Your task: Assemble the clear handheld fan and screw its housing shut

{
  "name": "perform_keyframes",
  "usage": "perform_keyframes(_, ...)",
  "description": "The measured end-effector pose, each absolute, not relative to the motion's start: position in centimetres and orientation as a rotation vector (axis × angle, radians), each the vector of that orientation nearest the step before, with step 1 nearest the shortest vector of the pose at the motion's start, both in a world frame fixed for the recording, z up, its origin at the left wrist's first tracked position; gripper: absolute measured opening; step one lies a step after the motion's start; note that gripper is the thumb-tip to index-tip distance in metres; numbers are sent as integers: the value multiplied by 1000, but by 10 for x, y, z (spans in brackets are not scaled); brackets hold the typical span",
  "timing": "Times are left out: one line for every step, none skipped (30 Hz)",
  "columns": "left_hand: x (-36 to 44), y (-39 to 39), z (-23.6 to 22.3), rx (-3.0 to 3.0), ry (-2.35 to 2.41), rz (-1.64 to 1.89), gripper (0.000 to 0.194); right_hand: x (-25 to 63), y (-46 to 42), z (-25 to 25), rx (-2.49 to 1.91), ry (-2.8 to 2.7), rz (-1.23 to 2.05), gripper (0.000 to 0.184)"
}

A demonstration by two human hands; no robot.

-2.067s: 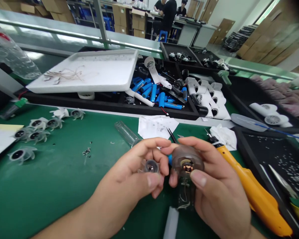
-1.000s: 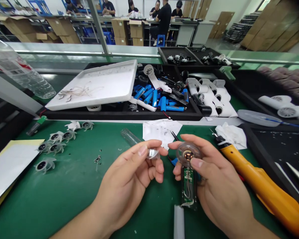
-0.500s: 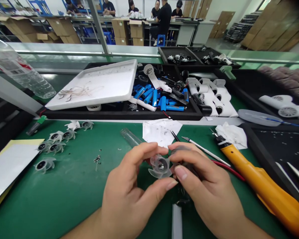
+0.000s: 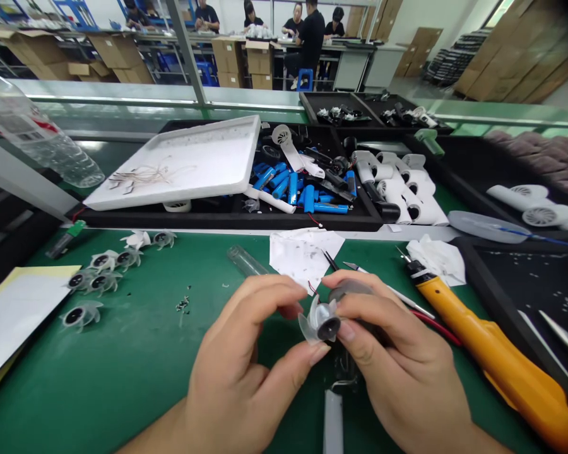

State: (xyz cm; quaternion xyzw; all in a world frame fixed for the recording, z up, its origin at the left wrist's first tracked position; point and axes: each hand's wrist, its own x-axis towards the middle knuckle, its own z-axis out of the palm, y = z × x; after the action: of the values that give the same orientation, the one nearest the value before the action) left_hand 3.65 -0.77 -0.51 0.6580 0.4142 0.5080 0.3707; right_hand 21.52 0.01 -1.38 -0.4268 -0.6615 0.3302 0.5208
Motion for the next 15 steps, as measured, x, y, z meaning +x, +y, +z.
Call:
perform_keyframes(36, -8, -4, 1697, 1046, 1311, 43, 216, 0, -15, -1021, -1567, 791, 14)
perform_keyframes(35, -8, -3, 1711, 1020, 1308, 42, 216, -1, -16, -1023, -1555, 788, 14)
perform_keyframes(35, -8, -2, 1726, 990, 1303, 43, 217, -2, -17, -1025, -1549, 778, 15)
perform_keyframes(34, -8, -1, 1738, 968, 1300, 43, 218, -2, -17, -1028, -1548, 762, 16)
perform_keyframes(33, -8, 0, 1748, 961, 1293, 44, 218, -3, -18, -1031, -1553, 746, 16)
perform_keyframes(33, -7, 1, 1758, 963, 1291, 43, 219, -3, -18, -1034, -1559, 729, 17)
perform_keyframes(33, -7, 1, 1768, 970, 1292, 43, 219, -4, -18, -1032, -1566, 716, 18)
perform_keyframes(32, -7, 1, 1779, 980, 1294, 43, 219, -4, -18, -1026, -1574, 707, 19)
perform_keyframes(32, -7, 2, 1788, 992, 1297, 43, 218, -4, -17, -1019, -1581, 705, 20)
perform_keyframes(32, -6, 2, 1795, 1002, 1303, 42, 218, -4, -17, -1013, -1585, 706, 21)
perform_keyframes(32, -6, 2, 1800, 1012, 1308, 42, 218, -5, -17, -1007, -1587, 709, 22)
perform_keyframes(33, -7, 3, 1807, 1013, 1313, 42, 217, -5, -17, -1000, -1589, 714, 23)
perform_keyframes(33, -7, 3, 1808, 1017, 1314, 41, 217, -5, -17, -995, -1589, 720, 23)
perform_keyframes(33, -7, 3, 1804, 1026, 1314, 40, 217, -5, -18, -989, -1588, 725, 24)
perform_keyframes(33, -7, 3, 1799, 1040, 1309, 40, 218, -5, -18, -979, -1589, 728, 25)
